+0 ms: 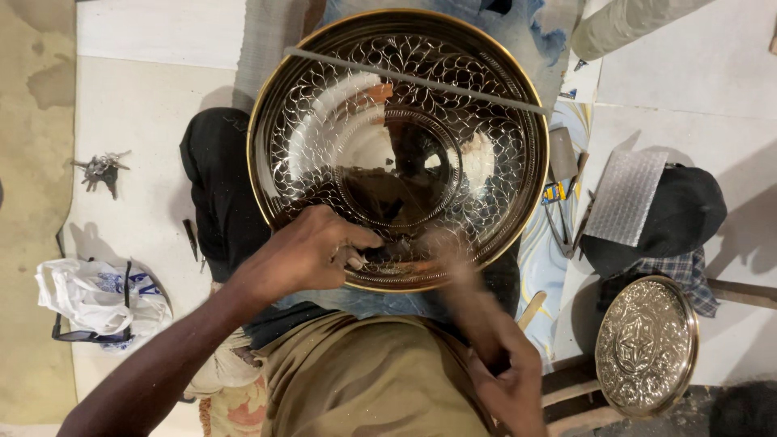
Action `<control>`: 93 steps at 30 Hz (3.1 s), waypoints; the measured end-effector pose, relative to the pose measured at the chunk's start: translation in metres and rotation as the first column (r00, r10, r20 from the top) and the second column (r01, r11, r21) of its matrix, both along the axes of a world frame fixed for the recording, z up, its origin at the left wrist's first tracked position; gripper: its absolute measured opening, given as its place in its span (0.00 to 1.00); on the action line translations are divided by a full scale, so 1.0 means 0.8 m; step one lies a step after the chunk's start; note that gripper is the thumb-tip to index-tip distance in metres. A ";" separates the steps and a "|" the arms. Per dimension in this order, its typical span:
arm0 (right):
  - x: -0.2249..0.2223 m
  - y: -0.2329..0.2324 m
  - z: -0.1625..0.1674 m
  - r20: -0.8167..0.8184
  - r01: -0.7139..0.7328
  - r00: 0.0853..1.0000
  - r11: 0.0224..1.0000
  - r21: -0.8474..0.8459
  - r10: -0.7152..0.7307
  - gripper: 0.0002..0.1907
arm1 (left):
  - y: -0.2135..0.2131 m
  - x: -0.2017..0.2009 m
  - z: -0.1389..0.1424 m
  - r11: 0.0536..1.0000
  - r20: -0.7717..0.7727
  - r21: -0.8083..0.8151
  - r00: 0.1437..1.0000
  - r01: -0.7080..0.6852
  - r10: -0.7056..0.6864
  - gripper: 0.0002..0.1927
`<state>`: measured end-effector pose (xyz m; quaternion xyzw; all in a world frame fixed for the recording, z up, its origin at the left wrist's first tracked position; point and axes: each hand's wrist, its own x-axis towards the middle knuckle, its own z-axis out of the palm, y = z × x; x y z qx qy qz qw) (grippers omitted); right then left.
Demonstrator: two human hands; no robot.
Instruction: The person hammers a metal plate with a wooden mallet while holding a chisel against the surface to create a decorative pattern. The plate is held on the lap and rotated as needed during the process.
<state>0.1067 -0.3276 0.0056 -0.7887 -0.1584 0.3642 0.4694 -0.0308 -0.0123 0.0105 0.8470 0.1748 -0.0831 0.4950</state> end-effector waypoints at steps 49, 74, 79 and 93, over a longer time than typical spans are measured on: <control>-0.002 -0.016 -0.027 0.129 -0.205 0.974 0.965 0.166 0.185 0.39 | 0.008 -0.005 -0.007 0.998 -0.102 0.026 0.993 0.057 -0.054 0.31; -0.003 0.029 -0.010 0.192 0.085 0.976 0.994 0.074 -0.098 0.15 | -0.010 -0.042 -0.013 0.848 0.330 -0.048 0.793 -0.529 0.513 0.20; 0.000 0.065 -0.043 0.133 0.296 0.940 0.945 0.138 -0.313 0.12 | -0.044 -0.072 -0.025 0.634 0.459 -0.573 0.437 -0.520 0.774 0.14; 0.117 0.093 -0.048 0.689 -0.175 0.724 0.966 0.188 -0.003 0.06 | -0.071 -0.054 0.004 0.452 0.195 -0.630 0.435 -0.631 0.879 0.16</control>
